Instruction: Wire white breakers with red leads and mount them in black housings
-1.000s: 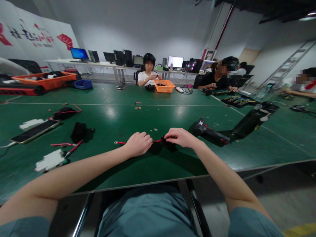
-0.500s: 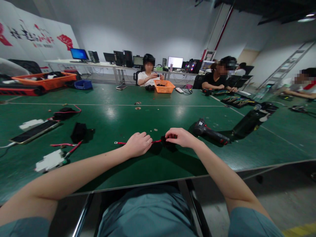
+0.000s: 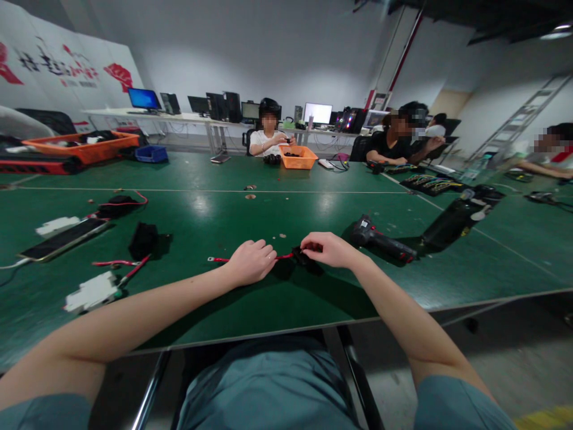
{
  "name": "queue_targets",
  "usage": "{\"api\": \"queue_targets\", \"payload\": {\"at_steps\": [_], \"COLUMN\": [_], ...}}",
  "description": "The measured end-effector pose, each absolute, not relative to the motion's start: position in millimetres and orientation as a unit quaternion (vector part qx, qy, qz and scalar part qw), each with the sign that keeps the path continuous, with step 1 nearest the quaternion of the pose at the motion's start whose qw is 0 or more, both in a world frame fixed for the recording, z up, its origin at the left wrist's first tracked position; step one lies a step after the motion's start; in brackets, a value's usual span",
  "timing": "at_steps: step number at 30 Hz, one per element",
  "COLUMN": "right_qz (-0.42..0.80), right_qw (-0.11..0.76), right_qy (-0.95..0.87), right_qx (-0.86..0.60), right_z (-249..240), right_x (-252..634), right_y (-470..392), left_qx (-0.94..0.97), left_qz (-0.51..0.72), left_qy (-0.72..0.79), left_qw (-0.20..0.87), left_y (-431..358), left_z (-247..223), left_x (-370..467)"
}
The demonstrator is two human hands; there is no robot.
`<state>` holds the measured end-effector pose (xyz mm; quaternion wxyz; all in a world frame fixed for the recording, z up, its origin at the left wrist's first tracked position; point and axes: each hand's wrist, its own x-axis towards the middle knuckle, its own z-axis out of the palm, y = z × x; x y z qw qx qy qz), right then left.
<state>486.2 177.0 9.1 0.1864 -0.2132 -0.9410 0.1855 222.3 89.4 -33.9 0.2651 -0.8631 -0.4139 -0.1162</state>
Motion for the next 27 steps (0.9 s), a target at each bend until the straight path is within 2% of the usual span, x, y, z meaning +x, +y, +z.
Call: {"api": "queue_targets", "payload": {"at_steps": [11, 27], "right_qz": [0.208, 0.140], "right_qw": [0.188, 0.202], "right_qy": [-0.936, -0.953], "right_qx": [-0.213, -0.178], "right_z": [10.0, 8.0], "right_x": [486.3, 484.2], "right_y": [177.2, 175.6], "left_qx": [-0.867, -0.863], "left_qz": [-0.109, -0.111], "left_qy": [-0.413, -0.412], "left_qw": [0.259, 0.270], "left_y": [88.8, 89.6], "left_z": [-31.7, -34.0], "left_x": [223.0, 222.1]}}
